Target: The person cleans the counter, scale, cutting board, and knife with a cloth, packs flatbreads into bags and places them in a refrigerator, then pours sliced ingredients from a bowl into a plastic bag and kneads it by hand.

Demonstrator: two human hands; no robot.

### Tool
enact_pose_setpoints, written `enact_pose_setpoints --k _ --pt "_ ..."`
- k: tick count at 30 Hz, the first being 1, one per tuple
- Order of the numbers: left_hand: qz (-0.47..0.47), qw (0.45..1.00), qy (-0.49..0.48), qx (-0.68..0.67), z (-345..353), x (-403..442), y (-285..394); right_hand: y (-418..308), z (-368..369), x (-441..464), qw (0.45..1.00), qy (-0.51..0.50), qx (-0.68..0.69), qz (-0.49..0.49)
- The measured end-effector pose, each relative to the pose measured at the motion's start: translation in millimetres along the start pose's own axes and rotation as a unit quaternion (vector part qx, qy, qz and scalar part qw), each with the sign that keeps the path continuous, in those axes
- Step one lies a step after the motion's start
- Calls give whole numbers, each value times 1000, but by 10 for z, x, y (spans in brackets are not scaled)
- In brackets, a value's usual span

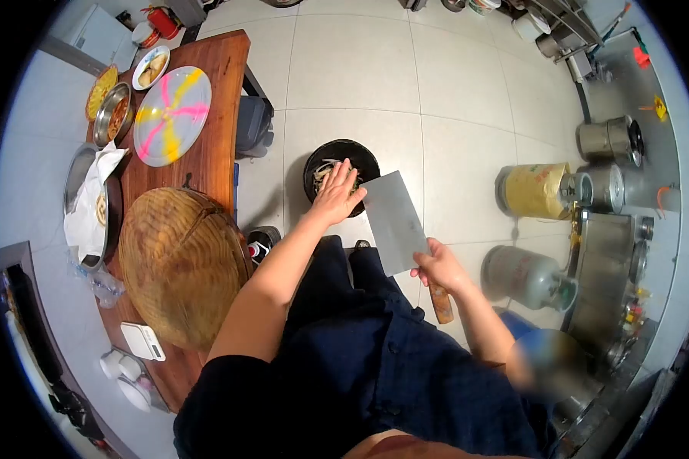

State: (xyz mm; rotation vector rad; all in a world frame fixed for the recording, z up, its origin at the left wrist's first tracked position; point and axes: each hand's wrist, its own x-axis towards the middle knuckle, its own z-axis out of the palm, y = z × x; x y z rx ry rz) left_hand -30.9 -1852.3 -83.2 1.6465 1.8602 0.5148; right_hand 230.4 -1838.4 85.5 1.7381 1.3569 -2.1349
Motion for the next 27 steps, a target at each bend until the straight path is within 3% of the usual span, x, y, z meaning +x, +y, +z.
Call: enact_pose_setpoints --k 2,4,5,7,9,13,18,20,22,23,27 --pt "-40 999 14 -1 138 176 -195 -20 77 12 996 21 -87 -31" --pt "-79 987 -10 -142 -308 194 161 -37 156 34 992 17 -120 -46" --pt "-64 985 41 -154 -222 178 151 3 202 81 991 13 -126 -53" --pt "-47 994 12 -99 -108 184 156 -11 322 163 989 7 -135 -55" --pt "-142 975 -65 -159 -266 109 255 -71 420 181 990 10 -135 -44" --pt "-104 989 -84 -64 -387 -144 351 79 483 405 998 5 -1 -66" --pt "-33 997 -74 16 -722 -528 544 106 402 710 993 32 -87 -79" --pt "-2 992 119 29 -473 -632 365 -1 398 699 994 33 -88 -54" --pt "-42 969 184 -157 -479 -694 280 38 305 809 997 19 -35 -66" --pt "-52 939 301 -155 -443 -811 252 71 253 901 996 5 -23 -87" --pt "-165 892 358 -221 -663 -1648 423 -61 142 1135 993 -13 -26 -118"
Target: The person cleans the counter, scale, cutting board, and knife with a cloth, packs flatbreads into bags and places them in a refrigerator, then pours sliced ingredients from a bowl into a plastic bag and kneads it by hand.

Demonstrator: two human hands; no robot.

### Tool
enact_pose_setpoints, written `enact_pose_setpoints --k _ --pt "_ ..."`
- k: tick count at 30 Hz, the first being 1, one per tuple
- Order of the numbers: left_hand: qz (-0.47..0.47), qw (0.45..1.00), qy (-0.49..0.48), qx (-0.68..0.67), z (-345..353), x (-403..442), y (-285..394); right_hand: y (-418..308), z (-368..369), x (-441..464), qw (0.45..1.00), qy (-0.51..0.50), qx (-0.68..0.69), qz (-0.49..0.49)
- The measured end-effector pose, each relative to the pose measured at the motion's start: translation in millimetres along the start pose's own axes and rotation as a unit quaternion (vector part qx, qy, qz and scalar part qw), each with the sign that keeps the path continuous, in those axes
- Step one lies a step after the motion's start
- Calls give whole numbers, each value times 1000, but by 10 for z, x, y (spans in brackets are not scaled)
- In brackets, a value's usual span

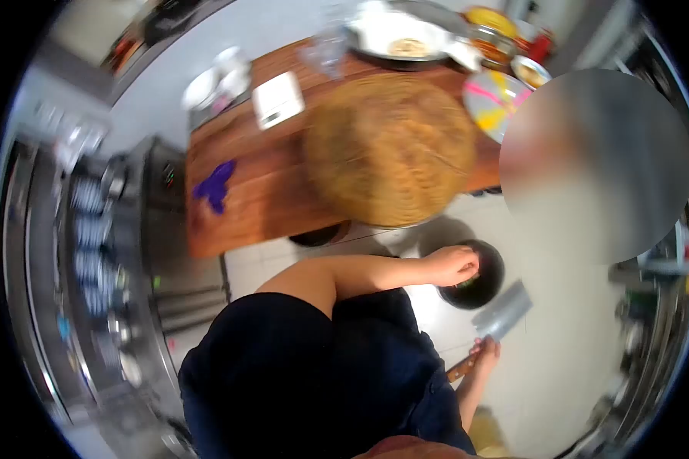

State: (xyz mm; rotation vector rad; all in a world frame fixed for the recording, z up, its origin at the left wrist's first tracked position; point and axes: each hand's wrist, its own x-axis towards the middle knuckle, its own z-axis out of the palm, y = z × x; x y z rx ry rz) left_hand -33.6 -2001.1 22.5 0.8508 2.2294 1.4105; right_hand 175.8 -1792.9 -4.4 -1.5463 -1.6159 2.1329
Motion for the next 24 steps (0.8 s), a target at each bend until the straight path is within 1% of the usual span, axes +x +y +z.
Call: enact_pose_setpoints --k 1,3,5,7,8,9,10,11,12,13,14,15,16,17,18,19,21,22,24 --pt "-17 998 53 1 -160 -269 -39 -26 12 8 1000 12 7 4" --pt "-28 989 147 6 -486 -823 -117 -89 2 26 1000 -2 -13 -9" --pt "-125 967 223 18 -887 -1446 -205 -108 83 17 999 -3 -10 -53" --pt "-138 946 288 61 -1231 -2105 -544 -236 243 -197 997 -26 5 -68" --pt "-156 919 349 98 -1412 -2400 -605 -320 356 -340 996 -20 20 -81" --pt "-172 887 406 133 -1594 -2675 -679 -378 446 -461 994 -36 31 -98" --pt "-184 861 440 180 -1795 -2873 -858 -516 551 -518 993 -44 34 -108" --pt "-170 828 497 197 -1983 -3123 -1050 -567 635 -653 989 -50 49 -128" --pt "-215 800 518 213 -2218 -3381 -1142 -583 743 -839 984 -56 47 -161" --pt "-210 783 539 230 -2454 -3609 -1265 -612 904 -1060 984 -39 39 -168" --pt "-225 752 523 332 -2734 -3895 -1489 -496 986 -1055 981 -19 39 -189" --pt "-266 743 513 336 -2999 -4152 -1970 -451 1106 -1097 983 -20 36 -182" --pt "-304 718 523 344 -3199 -4183 -1843 -435 1284 -1202 980 -24 55 -188" --pt "-347 689 524 361 -3361 -4248 -2117 -470 1519 -1272 980 -4 70 -188" --pt "-435 658 491 369 -3480 -4243 -2155 -465 1687 -1371 979 -6 68 -190" --pt "-493 655 451 352 -3615 -4229 -2178 -455 1832 -1458 980 -11 62 -189" --pt "-581 656 369 311 -3784 -4118 -2146 -396 2037 -1579 983 -19 60 -174" --pt "-578 646 367 336 -3801 -4075 -2150 -405 2156 -1708 981 -34 57 -182" --pt "-572 626 364 386 -3855 -4070 -2201 -390 2360 -1925 983 -23 53 -176"
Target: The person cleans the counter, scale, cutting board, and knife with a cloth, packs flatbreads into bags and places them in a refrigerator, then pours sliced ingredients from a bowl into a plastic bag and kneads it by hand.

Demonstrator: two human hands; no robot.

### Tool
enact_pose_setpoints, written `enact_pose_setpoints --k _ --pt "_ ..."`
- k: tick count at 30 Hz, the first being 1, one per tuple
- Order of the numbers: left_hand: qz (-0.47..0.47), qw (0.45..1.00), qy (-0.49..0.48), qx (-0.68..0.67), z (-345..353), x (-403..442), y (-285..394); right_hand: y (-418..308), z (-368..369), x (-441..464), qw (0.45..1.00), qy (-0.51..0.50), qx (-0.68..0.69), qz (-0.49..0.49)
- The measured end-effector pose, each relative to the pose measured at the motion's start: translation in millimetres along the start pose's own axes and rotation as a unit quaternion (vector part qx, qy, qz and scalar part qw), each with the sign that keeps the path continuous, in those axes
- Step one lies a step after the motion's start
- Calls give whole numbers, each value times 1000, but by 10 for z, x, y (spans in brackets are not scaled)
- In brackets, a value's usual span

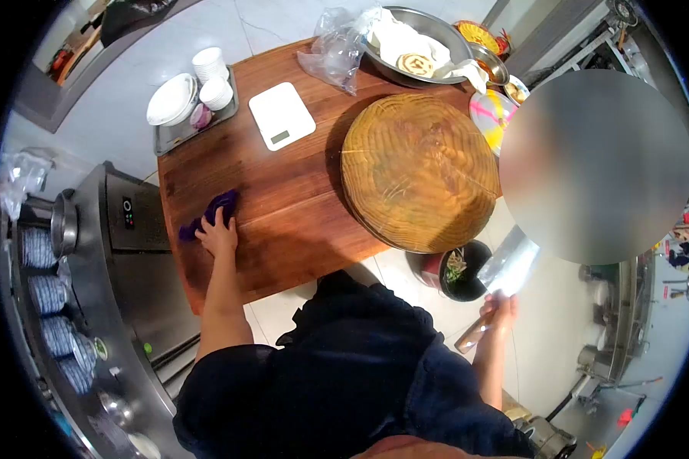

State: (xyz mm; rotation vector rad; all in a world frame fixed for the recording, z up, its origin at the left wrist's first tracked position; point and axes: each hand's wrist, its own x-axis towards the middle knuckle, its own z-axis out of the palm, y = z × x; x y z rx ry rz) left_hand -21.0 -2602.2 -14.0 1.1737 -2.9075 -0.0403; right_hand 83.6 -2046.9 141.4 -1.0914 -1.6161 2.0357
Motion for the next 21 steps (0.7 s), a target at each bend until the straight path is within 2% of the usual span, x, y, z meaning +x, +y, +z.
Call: enact_pose_setpoints --k 3,4,6,8,10,11,12,13,14,15,16,17,21 --pt "13 998 10 -66 178 315 -85 -17 206 -102 1000 1 -17 20" --pt "-22 994 14 -106 113 363 -10 28 220 -50 1000 11 -8 21" --pt "38 971 44 -230 219 494 68 -26 307 -17 1000 2 -12 19" --pt "104 923 67 -363 -54 386 411 -122 416 54 1000 -11 -24 10" --pt "179 869 107 -448 -514 7 937 -197 453 183 1000 -22 -22 3" --pt "196 864 87 -456 -651 -177 1150 -222 469 271 999 -29 -17 -2" --pt "280 879 169 -348 -608 -357 1336 -237 481 369 1000 -23 -12 -4" --pt "378 833 105 -391 -675 -506 1518 -270 512 431 999 -31 -16 -12" --pt "461 804 100 -362 -858 -725 1760 -292 520 493 999 -39 -18 -22" --pt "583 744 47 -322 -866 -785 1970 -335 541 543 998 -45 -23 -32" --pt "643 731 31 -224 -804 -895 2165 -383 553 593 998 -46 -35 -25" --pt "662 725 -43 -186 -634 -938 2319 -432 543 620 998 -45 -50 -15" --pt "648 750 -44 -128 -653 -703 2998 -482 359 823 999 -34 -12 -3"
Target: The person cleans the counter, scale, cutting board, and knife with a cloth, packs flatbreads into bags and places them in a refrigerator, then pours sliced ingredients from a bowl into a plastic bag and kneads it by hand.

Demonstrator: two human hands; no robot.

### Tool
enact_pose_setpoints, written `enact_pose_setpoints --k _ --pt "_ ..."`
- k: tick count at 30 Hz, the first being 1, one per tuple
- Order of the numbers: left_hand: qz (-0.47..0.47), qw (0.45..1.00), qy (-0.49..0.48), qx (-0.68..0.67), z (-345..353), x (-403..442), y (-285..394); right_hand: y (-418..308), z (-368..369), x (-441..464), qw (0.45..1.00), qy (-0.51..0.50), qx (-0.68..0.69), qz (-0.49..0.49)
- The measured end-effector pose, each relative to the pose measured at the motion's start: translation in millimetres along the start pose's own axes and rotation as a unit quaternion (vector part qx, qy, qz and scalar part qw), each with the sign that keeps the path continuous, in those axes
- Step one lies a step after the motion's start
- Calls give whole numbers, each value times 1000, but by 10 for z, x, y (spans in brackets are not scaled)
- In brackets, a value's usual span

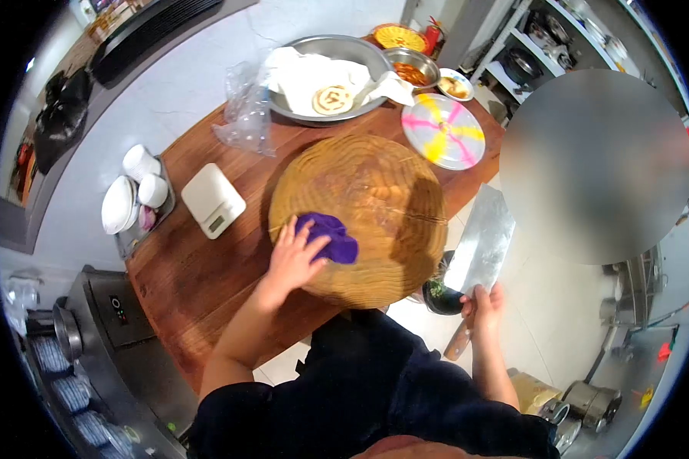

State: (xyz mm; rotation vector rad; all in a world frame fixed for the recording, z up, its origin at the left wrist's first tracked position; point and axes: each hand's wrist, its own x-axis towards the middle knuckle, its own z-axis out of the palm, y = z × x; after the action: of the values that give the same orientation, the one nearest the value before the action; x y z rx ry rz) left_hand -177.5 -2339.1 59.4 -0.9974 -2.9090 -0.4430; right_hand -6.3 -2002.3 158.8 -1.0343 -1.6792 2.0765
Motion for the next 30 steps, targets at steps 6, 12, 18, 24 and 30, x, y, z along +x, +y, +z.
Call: enact_pose_setpoints --k 6,12,18,24,30 --pt "-54 994 88 -27 367 1364 -173 117 -611 146 995 97 -4 0" --pt "-67 995 75 -15 803 2419 477 90 -1029 -7 986 164 1 13" --pt "120 988 30 -89 767 1860 1533 -1 -1040 -130 983 175 -47 29" --pt "276 953 24 -126 845 1134 1733 -139 -606 -101 993 100 -59 24" --pt "-66 998 17 -10 365 1366 -29 -164 -416 -89 998 28 -39 -36"
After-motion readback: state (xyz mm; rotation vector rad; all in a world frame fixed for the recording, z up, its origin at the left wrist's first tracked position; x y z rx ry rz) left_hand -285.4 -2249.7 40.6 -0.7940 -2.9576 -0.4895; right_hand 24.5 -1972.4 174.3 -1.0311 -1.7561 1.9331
